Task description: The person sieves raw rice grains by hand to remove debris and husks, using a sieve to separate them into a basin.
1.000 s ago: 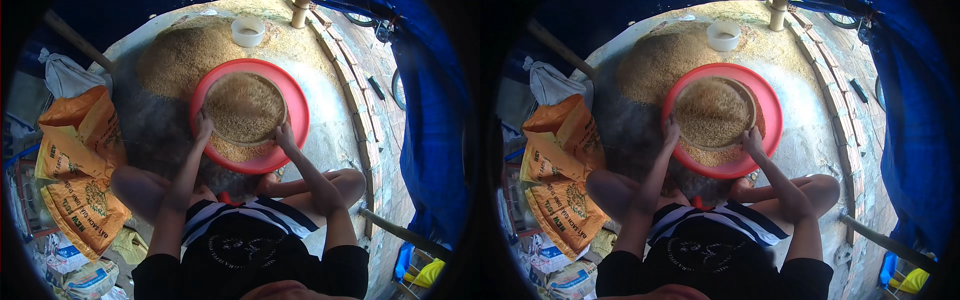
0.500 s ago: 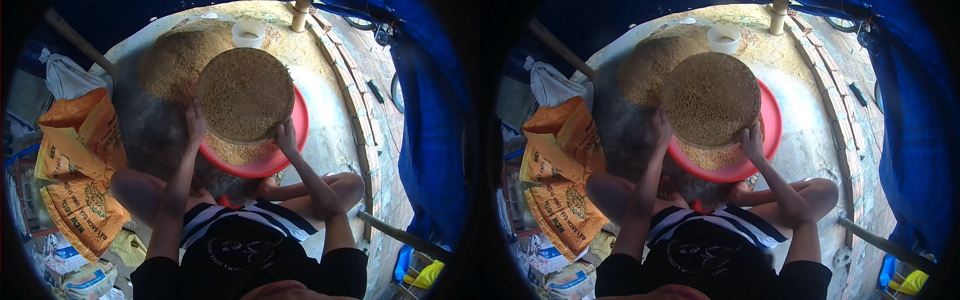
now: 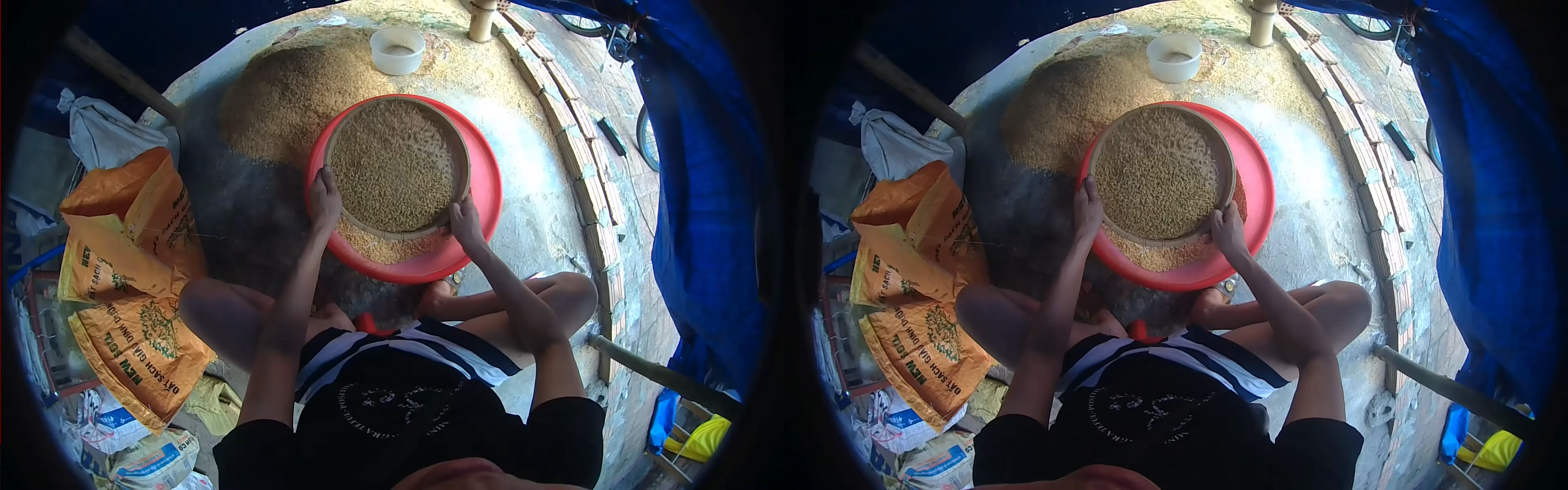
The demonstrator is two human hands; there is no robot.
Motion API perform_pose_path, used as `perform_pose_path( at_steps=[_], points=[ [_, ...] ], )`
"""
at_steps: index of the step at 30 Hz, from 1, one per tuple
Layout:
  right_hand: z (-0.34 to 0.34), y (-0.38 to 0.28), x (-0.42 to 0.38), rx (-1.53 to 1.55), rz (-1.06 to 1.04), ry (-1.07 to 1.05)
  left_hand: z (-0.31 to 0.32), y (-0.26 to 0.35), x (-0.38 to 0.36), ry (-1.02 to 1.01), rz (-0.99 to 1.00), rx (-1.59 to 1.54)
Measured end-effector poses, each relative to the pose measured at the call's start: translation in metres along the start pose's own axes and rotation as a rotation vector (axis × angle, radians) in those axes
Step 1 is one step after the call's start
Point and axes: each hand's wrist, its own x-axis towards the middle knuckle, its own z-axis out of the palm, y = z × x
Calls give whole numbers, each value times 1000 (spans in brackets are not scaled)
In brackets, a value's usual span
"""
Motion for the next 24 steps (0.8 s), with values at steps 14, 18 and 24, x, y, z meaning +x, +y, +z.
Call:
perform_pose_path(
  at_steps=[14,18,24],
  points=[
    [11,8,-29,64,451,-457,-1,-59,10,-149,-182,-112],
    [9,-3,0,155,234,-354,-7,-63,24,-138,-268,-207],
    [-1,30,4,-102,478,-236,28,-45,-10,-139,-161,-26]
  ],
)
